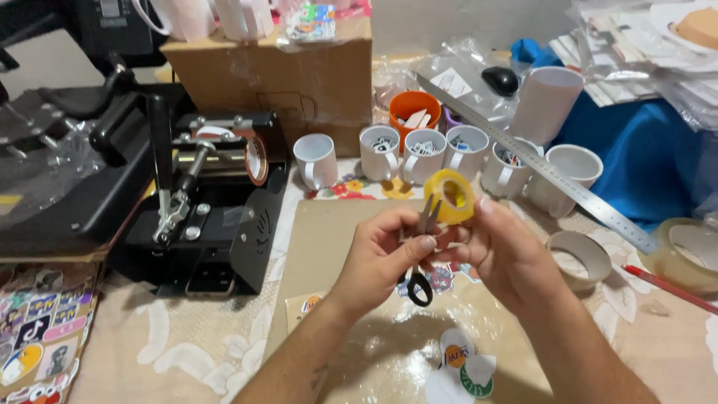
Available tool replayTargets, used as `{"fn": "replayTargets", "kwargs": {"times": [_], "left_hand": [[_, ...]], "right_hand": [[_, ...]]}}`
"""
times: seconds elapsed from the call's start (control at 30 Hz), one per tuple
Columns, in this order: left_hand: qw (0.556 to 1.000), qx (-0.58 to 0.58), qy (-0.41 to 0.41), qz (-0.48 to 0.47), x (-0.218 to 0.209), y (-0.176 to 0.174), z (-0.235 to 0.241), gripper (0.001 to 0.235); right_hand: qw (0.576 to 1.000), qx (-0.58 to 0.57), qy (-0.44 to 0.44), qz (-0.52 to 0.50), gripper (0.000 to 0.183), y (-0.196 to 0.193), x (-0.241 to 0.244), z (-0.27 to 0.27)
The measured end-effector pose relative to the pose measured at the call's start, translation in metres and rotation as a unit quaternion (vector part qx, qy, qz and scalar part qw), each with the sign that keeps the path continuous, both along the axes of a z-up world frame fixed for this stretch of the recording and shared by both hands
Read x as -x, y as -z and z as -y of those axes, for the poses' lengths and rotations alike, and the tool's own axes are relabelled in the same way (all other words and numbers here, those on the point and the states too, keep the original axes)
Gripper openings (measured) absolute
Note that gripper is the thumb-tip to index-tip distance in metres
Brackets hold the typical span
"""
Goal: The person applies stickers to a sheet of clear plastic film on a work surface. They use scissors to cut a roll of yellow tape and then apply the tape to the plastic film. The person also handles several white circular stickers and places them on the film.
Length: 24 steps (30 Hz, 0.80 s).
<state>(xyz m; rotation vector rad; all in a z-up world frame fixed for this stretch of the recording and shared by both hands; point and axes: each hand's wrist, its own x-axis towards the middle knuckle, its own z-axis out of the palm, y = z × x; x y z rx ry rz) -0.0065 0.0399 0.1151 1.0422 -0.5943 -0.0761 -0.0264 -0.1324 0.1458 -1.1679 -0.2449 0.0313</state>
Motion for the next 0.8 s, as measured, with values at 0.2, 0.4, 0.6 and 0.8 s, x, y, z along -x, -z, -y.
{"fn": "replayTargets", "kwargs": {"times": [0.2,0.4,0.6,0.8], "left_hand": [[0.990,-0.008,-0.134,-0.039,0.008,-0.031,-0.009,0.014],[0.983,0.003,-0.170,-0.072,0.011,-0.035,-0.006,0.009],[0.984,-0.087,-0.132,-0.078,-0.007,-0.023,-0.015,0.039],[0.952,-0.254,-0.134,-0.104,-0.033,-0.029,-0.048,0.076]], "right_hand": [[0.930,0.364,0.037,-0.035,0.056,-0.030,0.020,-0.018],[0.874,0.474,0.043,0.093,0.029,-0.010,0.028,-0.037],[0.898,0.423,0.051,0.106,0.016,0.019,0.011,-0.027],[0.913,0.402,0.044,0.059,0.027,0.000,0.014,-0.024]]}}
